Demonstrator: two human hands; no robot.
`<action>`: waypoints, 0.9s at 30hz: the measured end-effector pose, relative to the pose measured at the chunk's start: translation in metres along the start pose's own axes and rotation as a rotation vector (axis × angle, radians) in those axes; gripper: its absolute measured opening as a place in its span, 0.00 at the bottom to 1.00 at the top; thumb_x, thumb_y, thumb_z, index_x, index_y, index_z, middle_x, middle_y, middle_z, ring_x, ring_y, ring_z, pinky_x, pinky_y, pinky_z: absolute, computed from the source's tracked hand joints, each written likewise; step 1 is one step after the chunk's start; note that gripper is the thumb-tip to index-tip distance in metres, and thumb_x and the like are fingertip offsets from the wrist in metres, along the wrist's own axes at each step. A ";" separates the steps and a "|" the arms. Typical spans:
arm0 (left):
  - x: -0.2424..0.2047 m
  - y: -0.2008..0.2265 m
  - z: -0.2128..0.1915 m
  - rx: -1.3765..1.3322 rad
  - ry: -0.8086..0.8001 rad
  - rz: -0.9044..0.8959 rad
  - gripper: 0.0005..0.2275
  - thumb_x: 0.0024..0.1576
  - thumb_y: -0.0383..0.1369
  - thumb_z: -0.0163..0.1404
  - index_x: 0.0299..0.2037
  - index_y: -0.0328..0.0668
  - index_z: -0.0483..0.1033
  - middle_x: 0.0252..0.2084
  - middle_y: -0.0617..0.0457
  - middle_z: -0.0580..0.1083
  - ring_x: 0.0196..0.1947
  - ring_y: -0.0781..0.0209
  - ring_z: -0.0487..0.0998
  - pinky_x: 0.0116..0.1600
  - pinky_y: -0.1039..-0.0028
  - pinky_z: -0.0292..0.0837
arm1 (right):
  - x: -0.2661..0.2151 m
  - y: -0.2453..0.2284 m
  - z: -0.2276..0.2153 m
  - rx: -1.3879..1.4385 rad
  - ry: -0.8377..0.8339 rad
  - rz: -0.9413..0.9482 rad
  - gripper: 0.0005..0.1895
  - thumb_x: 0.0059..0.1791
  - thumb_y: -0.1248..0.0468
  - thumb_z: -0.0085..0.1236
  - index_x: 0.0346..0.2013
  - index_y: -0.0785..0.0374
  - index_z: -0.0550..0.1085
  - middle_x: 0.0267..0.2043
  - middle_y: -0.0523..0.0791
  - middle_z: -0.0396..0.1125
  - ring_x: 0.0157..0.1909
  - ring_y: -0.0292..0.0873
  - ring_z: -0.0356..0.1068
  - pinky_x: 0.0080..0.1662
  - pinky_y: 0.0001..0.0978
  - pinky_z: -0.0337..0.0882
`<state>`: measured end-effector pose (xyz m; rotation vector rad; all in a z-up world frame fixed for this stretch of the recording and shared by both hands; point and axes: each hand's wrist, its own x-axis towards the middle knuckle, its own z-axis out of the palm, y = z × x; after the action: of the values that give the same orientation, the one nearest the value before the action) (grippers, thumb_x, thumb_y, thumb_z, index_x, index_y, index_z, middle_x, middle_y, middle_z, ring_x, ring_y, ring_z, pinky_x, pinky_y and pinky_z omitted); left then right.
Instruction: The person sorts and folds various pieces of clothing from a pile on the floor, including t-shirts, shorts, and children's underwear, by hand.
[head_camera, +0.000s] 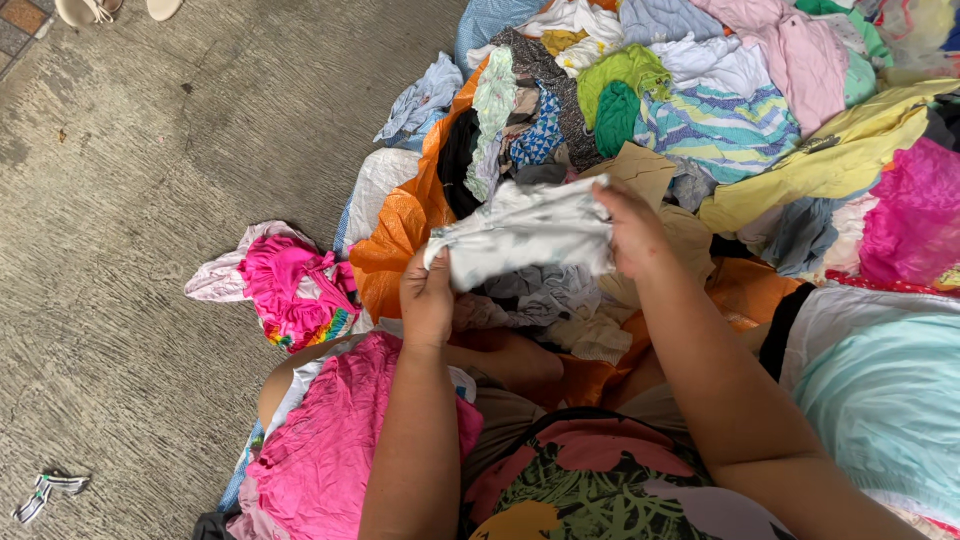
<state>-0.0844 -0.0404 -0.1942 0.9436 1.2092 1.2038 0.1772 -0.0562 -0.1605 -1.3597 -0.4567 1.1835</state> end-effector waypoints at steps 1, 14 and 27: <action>-0.002 0.005 0.001 -0.007 0.062 -0.005 0.09 0.66 0.31 0.47 0.50 0.40 0.81 0.38 0.56 0.75 0.40 0.68 0.72 0.49 0.75 0.73 | -0.015 -0.020 0.013 0.078 0.080 -0.012 0.10 0.53 0.56 0.62 0.43 0.57 0.75 0.32 0.40 0.66 0.35 0.36 0.70 0.39 0.24 0.71; -0.004 0.036 -0.021 0.574 0.057 0.090 0.05 0.60 0.35 0.57 0.39 0.52 0.87 0.30 0.48 0.81 0.38 0.58 0.83 0.43 0.65 0.76 | 0.066 -0.001 -0.061 -0.188 0.022 -0.339 0.13 0.60 0.55 0.57 0.32 0.53 0.73 0.24 0.32 0.58 0.28 0.23 0.58 0.32 0.14 0.57; -0.134 0.201 -0.111 0.704 -0.344 0.351 0.22 0.51 0.44 0.60 0.52 0.40 0.79 0.44 0.50 0.76 0.47 0.57 0.75 0.54 0.68 0.68 | -0.005 0.032 0.051 -0.138 -1.074 0.118 0.36 0.53 0.43 0.39 0.66 0.64 0.65 0.67 0.53 0.64 0.70 0.53 0.63 0.72 0.49 0.55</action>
<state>-0.2200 -0.1494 0.0074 1.8670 1.2284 0.8153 0.1207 -0.0420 -0.1755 -0.7560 -1.2325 1.9649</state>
